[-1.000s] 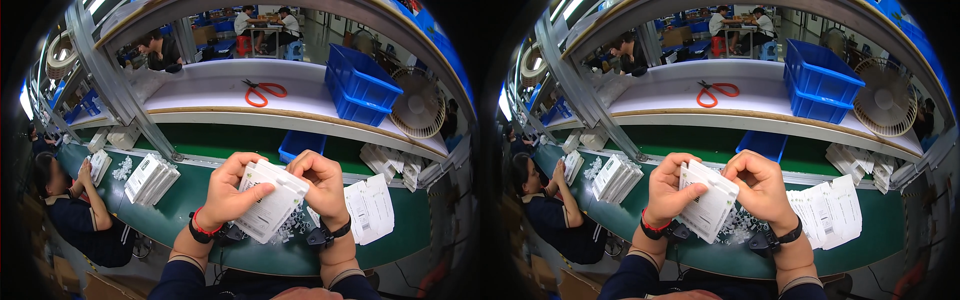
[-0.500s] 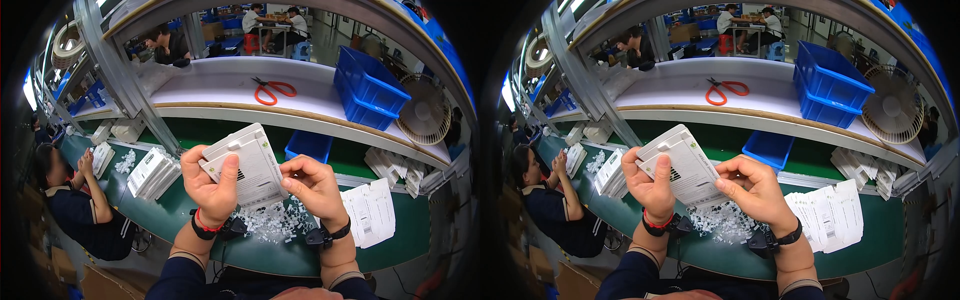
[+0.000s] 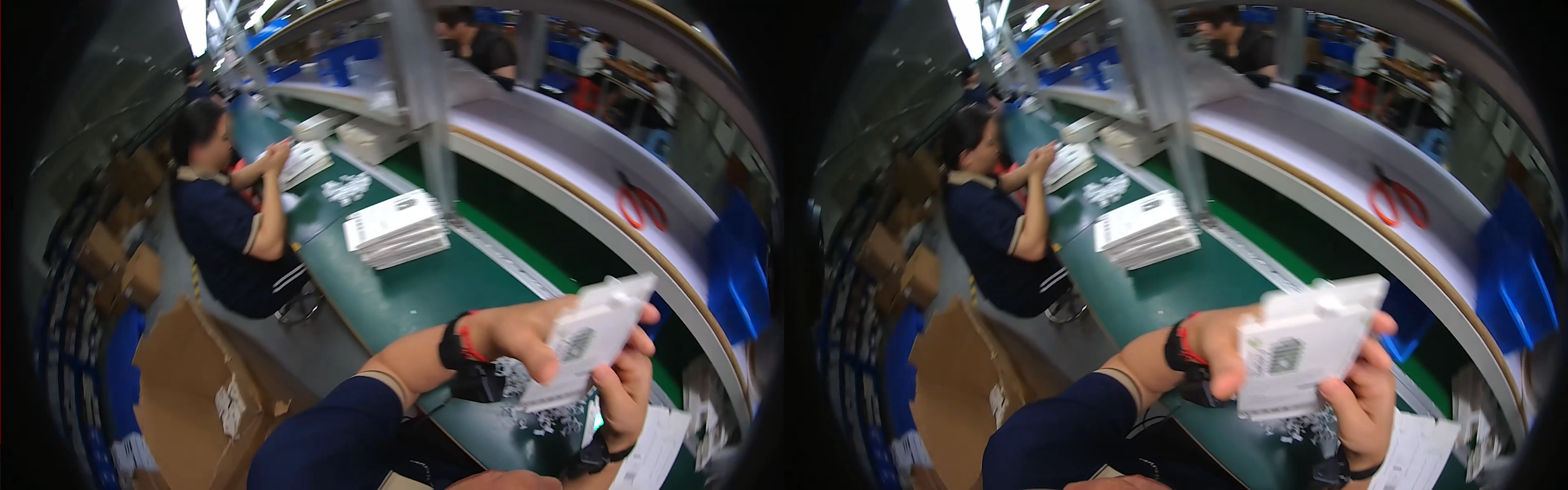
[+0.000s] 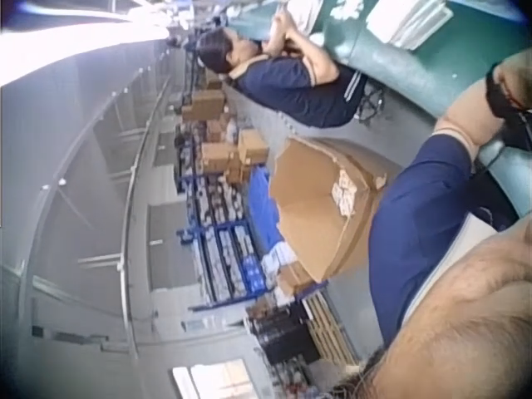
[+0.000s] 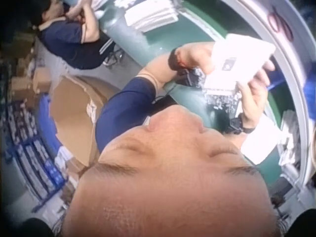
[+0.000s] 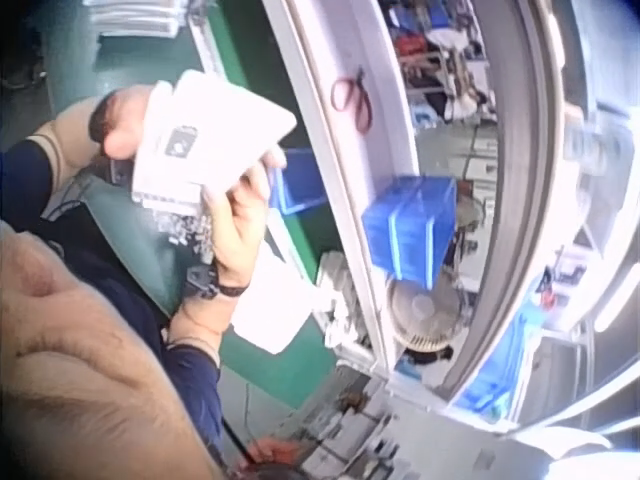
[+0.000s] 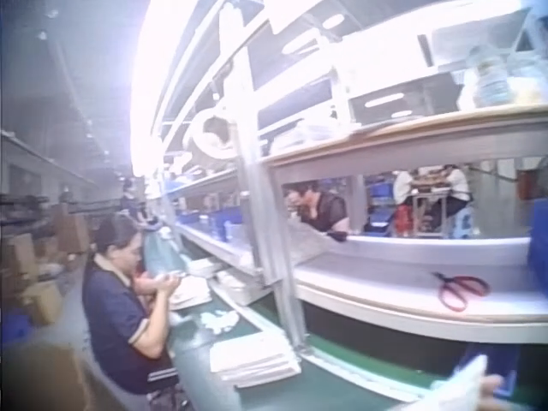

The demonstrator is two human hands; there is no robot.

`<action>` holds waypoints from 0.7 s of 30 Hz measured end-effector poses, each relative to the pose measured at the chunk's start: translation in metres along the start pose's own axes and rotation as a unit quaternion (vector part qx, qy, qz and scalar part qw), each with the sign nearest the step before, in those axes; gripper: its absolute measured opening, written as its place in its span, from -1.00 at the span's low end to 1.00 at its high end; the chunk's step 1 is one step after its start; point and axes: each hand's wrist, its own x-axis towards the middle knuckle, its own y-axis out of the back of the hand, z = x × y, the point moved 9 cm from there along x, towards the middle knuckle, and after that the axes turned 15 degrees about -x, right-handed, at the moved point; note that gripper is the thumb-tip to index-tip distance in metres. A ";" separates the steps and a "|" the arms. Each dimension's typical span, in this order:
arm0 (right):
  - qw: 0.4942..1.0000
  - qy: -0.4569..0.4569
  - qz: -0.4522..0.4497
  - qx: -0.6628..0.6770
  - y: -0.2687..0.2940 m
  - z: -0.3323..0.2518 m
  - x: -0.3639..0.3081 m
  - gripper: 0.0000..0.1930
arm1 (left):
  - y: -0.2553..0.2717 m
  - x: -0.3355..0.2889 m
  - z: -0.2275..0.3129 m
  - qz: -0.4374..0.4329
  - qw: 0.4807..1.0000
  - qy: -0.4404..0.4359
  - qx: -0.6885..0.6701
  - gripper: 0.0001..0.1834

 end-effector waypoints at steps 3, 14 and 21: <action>0.997 -0.002 0.028 0.079 -0.009 0.003 0.000 -0.41 | -0.006 0.000 0.005 -0.039 0.994 -0.001 0.102 0.39; 0.985 -0.004 -0.051 -0.162 0.010 0.046 0.014 -0.45 | -0.016 -0.007 0.022 -0.066 0.955 -0.144 0.251 -0.08; 0.989 -0.007 -0.012 -0.149 0.027 0.063 0.021 -0.45 | -0.015 -0.003 0.010 -0.078 0.970 -0.090 0.211 -0.28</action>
